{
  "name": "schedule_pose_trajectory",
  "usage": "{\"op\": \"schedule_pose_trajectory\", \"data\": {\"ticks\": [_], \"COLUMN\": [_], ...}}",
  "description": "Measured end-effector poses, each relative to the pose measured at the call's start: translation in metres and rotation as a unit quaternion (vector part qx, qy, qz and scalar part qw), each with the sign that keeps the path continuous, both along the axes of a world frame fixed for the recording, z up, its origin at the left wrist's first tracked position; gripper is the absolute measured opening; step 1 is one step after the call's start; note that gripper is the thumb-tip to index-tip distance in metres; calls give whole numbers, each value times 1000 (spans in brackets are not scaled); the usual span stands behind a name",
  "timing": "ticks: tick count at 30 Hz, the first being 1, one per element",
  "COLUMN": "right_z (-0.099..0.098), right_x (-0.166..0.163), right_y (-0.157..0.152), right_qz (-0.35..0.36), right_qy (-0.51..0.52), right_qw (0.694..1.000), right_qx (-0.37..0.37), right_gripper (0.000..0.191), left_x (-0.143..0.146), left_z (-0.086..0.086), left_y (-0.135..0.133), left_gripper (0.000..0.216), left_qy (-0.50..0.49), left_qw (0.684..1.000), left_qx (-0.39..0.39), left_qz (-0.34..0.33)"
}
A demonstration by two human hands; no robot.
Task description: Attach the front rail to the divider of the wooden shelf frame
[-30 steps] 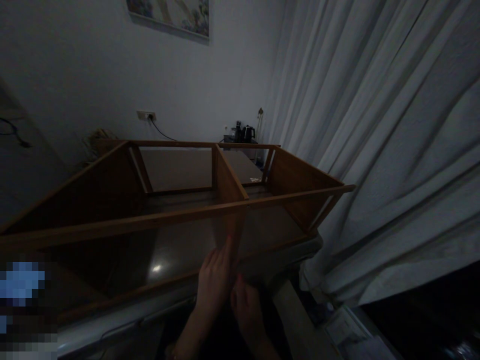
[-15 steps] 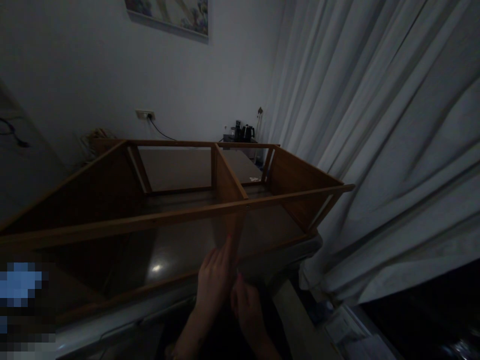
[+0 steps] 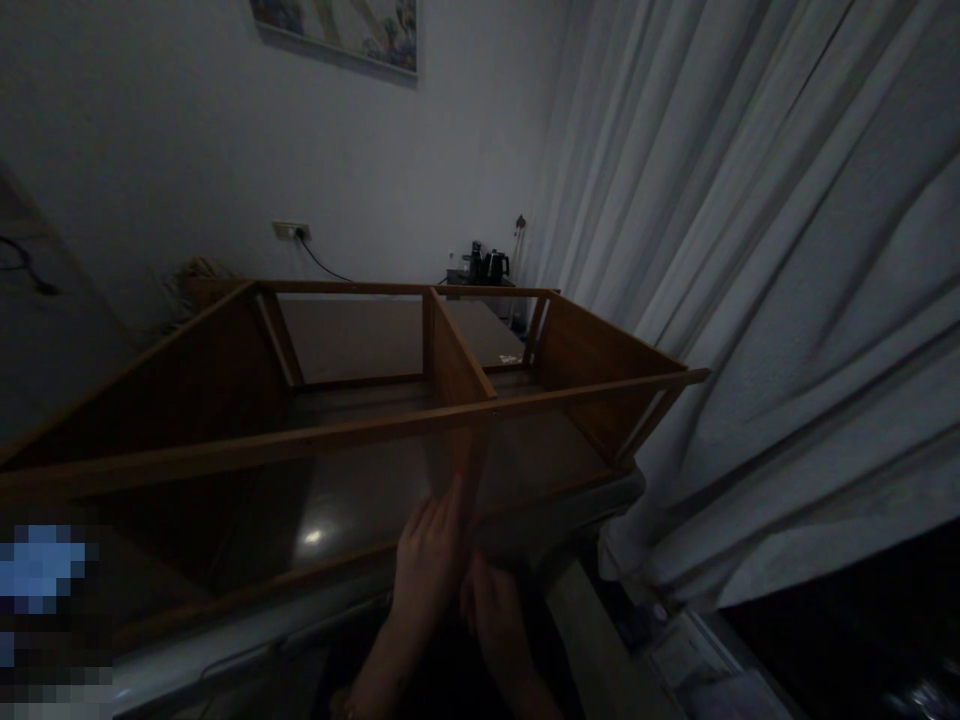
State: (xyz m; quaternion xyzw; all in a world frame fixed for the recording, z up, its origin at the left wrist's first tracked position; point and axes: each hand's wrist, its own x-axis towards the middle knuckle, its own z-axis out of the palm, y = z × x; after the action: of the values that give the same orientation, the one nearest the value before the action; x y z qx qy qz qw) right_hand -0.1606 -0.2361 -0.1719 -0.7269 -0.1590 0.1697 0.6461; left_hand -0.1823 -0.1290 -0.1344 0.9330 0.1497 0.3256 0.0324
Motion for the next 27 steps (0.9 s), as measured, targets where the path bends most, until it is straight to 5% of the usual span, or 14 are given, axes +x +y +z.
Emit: {"op": "schedule_pose_trajectory", "data": {"ticks": [17, 24, 27], "right_z": [8, -8, -9], "right_x": [6, 5, 8], "right_y": [-5, 2, 3], "right_qz": [29, -33, 51], "right_qy": [-116, 52, 178], "right_qw": [993, 996, 978], "right_qx": [-2, 68, 94], "right_gripper": [50, 59, 63], "left_x": [0, -1, 0], "left_z": [1, 2, 0], "left_y": [0, 1, 1], "left_gripper": [38, 38, 39], "left_qy": [-8, -10, -18], "left_qw": [1000, 1000, 1000], "left_qx": [4, -1, 7], "left_qz": [-8, -11, -3]}}
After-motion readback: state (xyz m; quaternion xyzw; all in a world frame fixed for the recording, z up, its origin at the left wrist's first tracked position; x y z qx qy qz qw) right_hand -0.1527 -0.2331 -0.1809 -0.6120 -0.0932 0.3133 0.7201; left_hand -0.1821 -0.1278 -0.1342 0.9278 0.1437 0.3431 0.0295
